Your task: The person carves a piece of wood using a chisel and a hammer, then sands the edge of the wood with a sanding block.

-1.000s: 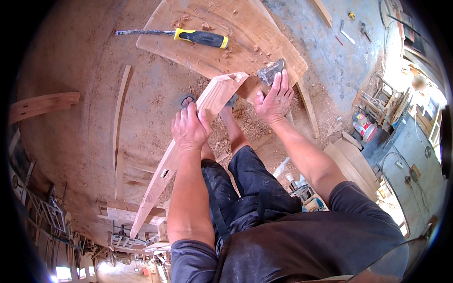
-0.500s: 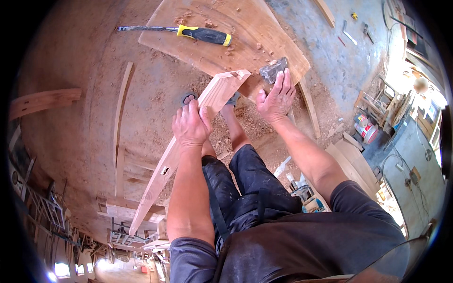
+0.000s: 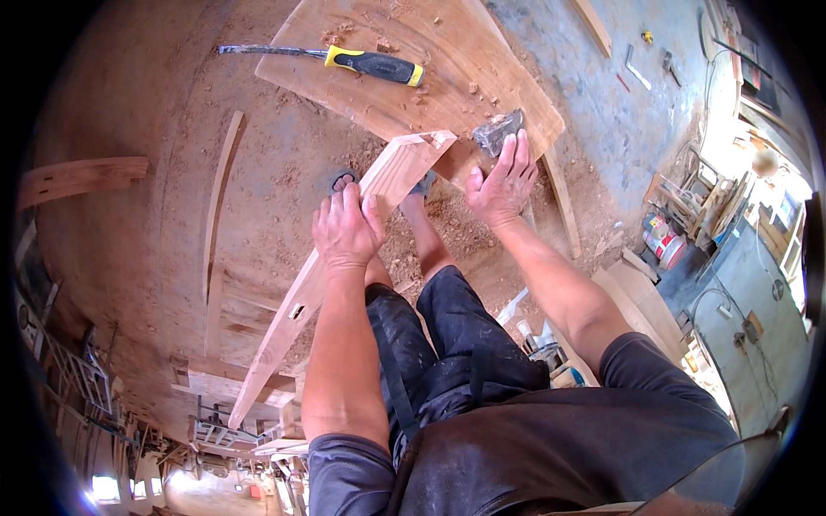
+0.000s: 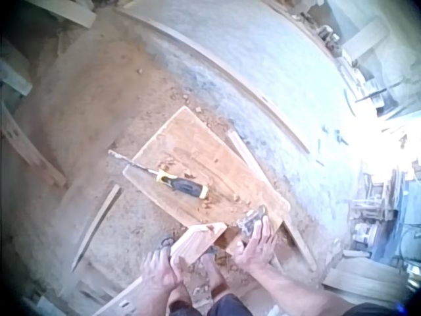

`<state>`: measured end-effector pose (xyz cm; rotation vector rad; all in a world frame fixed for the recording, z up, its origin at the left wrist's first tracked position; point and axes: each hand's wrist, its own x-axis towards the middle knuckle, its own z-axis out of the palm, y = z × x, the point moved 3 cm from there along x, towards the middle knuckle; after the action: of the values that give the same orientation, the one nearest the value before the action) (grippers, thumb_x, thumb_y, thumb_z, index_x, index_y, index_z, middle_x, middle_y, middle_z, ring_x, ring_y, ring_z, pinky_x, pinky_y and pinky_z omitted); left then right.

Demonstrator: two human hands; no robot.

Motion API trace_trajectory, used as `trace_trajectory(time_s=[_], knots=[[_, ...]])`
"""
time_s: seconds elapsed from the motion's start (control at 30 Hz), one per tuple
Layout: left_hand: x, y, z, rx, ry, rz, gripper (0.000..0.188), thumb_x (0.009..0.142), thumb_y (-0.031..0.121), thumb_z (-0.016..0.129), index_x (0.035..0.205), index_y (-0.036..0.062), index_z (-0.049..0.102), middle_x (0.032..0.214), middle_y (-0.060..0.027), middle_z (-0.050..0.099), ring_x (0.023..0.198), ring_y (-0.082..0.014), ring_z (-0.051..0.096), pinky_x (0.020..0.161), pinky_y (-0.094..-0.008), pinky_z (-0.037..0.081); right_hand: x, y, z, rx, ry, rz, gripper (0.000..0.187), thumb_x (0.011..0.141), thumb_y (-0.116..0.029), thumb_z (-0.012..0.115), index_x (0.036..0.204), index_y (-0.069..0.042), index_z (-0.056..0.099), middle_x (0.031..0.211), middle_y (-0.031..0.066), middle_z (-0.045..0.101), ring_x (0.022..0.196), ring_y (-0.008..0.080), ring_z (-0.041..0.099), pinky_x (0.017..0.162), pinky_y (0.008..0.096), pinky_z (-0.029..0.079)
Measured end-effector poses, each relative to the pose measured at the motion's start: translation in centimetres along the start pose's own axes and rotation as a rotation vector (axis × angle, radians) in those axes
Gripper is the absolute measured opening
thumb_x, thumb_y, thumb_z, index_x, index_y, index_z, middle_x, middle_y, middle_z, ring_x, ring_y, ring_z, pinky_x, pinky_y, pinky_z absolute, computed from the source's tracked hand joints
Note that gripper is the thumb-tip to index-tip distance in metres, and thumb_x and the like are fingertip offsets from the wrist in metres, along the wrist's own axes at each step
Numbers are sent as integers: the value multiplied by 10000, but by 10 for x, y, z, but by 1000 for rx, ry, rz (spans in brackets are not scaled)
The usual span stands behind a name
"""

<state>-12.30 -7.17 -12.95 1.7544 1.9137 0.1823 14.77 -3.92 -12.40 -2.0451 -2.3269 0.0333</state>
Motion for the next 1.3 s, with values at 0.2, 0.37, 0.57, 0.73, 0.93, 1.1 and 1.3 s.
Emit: trace_trajectory(time_s=[0.2, 0.37, 0.57, 0.73, 0.93, 1.1, 1.3], knots=[[-1, -2, 2, 5, 19, 3, 281, 942, 356, 577, 1054, 105, 635, 876, -134, 669, 820, -336, 647, 733, -473, 503, 1, -1, 0, 8, -19, 4, 959, 744, -264, 688, 1528, 68, 247, 1539, 343, 296, 1342, 499, 391, 1068, 615, 342], [0, 1, -1, 5, 33, 11, 278, 939, 352, 578, 1049, 102, 633, 892, -125, 665, 807, -337, 639, 724, -473, 505, 1, 0, 0, 9, -19, -3, 962, 749, -267, 687, 1529, 76, 241, 1534, 348, 305, 1339, 503, 395, 1073, 621, 340], [-1, 1, -2, -7, 58, 8, 275, 944, 338, 569, 1048, 91, 633, 933, -119, 668, 809, -327, 642, 712, -456, 508, 0, 0, 0, 6, -10, -17, 960, 759, -277, 683, 1529, 82, 237, 1531, 355, 314, 1338, 510, 399, 1077, 628, 339], [0, 2, -5, -20, 53, 2, 277, 973, 330, 555, 1082, 95, 654, 892, -145, 699, 833, -355, 676, 747, -471, 539, -2, 2, 1, -9, -22, -20, 962, 763, -284, 686, 1532, 80, 236, 1535, 352, 307, 1346, 505, 397, 1074, 624, 339], [-3, 2, -5, -10, 28, -22, 275, 980, 330, 549, 1074, 93, 652, 897, -152, 699, 847, -356, 679, 768, -471, 538, -1, 2, -1, 13, -35, -20, 969, 759, -284, 686, 1537, 75, 232, 1545, 348, 294, 1346, 499, 398, 1064, 609, 347], [-1, 3, -7, -3, 1, -29, 252, 980, 321, 552, 1039, 98, 652, 895, -155, 700, 853, -353, 681, 771, -473, 537, -2, 1, -1, 10, -11, -7, 964, 757, -284, 680, 1537, 78, 242, 1544, 346, 302, 1334, 499, 405, 1064, 618, 349], [-3, 0, -5, -31, 64, -1, 229, 981, 308, 554, 987, 100, 650, 865, -151, 700, 826, -357, 678, 757, -477, 536, -2, -4, -5, -17, 14, 1, 941, 775, -252, 682, 1538, 73, 237, 1539, 326, 325, 1350, 487, 405, 1080, 588, 348]])
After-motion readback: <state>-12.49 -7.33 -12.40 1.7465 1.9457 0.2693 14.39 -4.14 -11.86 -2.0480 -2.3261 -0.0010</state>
